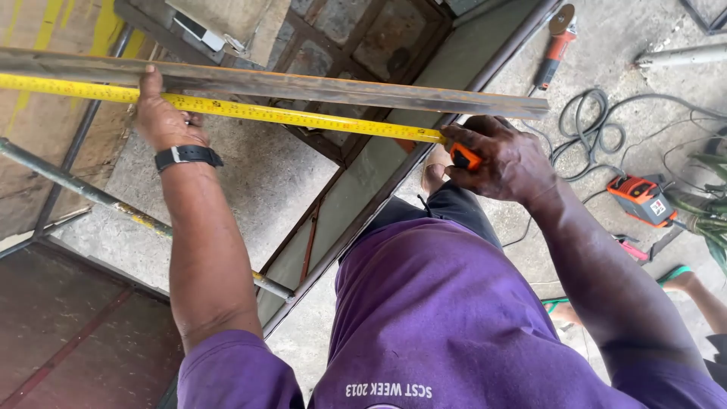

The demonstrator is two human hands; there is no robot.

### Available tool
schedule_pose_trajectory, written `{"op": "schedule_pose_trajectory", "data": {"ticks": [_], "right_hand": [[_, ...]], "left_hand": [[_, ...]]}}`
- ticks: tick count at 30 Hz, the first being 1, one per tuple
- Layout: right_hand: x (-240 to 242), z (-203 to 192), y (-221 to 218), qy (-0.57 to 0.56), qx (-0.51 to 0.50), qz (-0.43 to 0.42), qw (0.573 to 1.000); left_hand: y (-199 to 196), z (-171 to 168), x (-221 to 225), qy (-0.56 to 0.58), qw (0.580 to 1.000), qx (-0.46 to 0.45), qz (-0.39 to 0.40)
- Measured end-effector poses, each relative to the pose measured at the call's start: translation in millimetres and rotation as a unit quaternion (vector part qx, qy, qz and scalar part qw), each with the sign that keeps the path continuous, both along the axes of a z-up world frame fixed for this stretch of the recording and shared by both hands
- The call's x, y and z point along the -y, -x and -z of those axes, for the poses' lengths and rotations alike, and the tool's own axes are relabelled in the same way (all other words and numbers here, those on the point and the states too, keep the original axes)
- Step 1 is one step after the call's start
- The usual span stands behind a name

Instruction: Measuring and marking a metal frame structure using a tape measure and chalk.

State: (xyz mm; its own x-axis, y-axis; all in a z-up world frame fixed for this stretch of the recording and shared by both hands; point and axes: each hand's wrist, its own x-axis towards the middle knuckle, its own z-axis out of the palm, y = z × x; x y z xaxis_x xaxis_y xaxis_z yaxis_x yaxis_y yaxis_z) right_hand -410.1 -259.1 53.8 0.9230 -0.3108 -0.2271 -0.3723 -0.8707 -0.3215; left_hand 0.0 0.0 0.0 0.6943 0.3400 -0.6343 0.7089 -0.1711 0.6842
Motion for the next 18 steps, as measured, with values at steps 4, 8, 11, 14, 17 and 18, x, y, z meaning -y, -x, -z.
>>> {"op": "schedule_pose_trajectory", "data": {"ticks": [4,8,11,14,17,18], "right_hand": [[12.6,3.6,19.8,0.032,0.042,-0.005,0.999],[43.4,4.8,70.2,-0.032,0.024,0.003,0.999],[75.9,-0.2,113.7,-0.02,0.063,-0.015,0.998],[106.3,15.9,160.4,0.029,0.018,0.031,0.999],[127.8,25.2,169.7,-0.009,0.026,0.044,0.999],[131.3,25.2,164.9,-0.009,0.027,0.046,0.999]], "left_hand": [[-11.8,14.4,0.0,-0.028,0.998,0.031,-0.038],[-13.2,19.8,-2.0,-0.039,0.998,0.043,-0.012],[-15.5,20.1,-1.4,-0.055,0.997,0.043,-0.019],[-10.3,8.4,10.4,-0.065,0.995,0.06,-0.051],[-29.6,39.2,-5.8,-0.11,0.99,0.07,-0.058],[-29.4,37.5,-3.7,-0.11,0.99,0.07,-0.056]]}}
